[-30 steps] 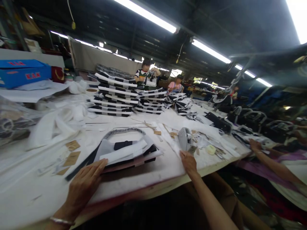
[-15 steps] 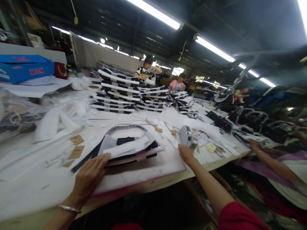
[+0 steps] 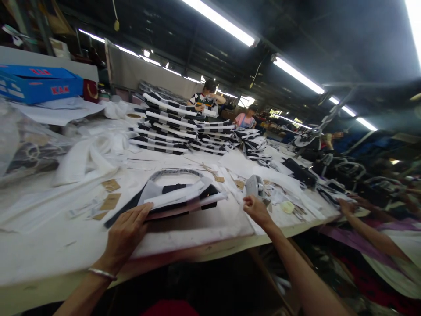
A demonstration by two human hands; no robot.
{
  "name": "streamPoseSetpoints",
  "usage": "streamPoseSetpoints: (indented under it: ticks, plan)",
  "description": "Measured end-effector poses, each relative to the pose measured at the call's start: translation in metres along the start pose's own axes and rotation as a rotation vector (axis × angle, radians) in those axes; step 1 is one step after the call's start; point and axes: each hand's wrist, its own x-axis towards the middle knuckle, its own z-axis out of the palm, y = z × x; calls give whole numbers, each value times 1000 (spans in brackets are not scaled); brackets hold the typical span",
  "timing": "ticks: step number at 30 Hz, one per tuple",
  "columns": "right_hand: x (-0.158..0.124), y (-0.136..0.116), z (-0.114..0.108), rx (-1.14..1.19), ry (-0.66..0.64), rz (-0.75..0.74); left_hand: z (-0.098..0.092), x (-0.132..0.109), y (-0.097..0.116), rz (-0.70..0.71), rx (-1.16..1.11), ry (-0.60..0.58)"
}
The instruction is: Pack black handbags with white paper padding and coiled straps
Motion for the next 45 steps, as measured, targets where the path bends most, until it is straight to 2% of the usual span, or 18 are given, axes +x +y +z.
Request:
streamPoseSetpoints:
  ticks: [3,6,8,10,12,15,17,19,24,28,32,34,36,40,42,45]
  plan:
    - [-28,-28,18,176,-134,-114,-1,0,-1,-80,-2,-2]
    - [-52,-51,41,217,-302,-254,-1,1,-1,-167,-21,-5]
    - [-58,-58,52,211,-368,-317,-1,1,-2,-220,-23,-9]
    - [-55,-56,56,250,-394,-302,0,0,-2,-255,-15,-10]
    - [-45,-48,56,284,-360,-210,0,-1,-2,-258,-16,-15]
    - [-27,-36,55,223,-184,-48,0,-1,-2,-241,-29,-26]
    - [-16,-33,58,152,-102,-5,0,-1,-2,-243,-32,-25]
    - [-8,-36,64,78,-114,-33,0,-1,-1,-262,-29,-23]
    - [8,-53,73,-30,-293,-85,0,-1,-2,-288,-34,-24]
    - [26,-45,51,-110,-272,-62,-1,0,-2,-295,-57,-30]
    - [47,-20,14,-267,-38,45,-2,1,-1,-308,-78,-18]
    - [51,-15,11,-331,54,36,-2,1,-1,-314,-81,-17]
    - [46,-23,27,-320,36,-42,-2,0,-1,-319,-80,-27]
    - [11,-68,95,-208,-175,-128,-2,-1,-2,-332,-98,-28]
    - [-10,-96,125,-173,-195,-235,-3,0,-2,-348,-130,-18]
    - [-32,-133,145,-98,-207,-424,-7,1,-3,-362,-182,-10]
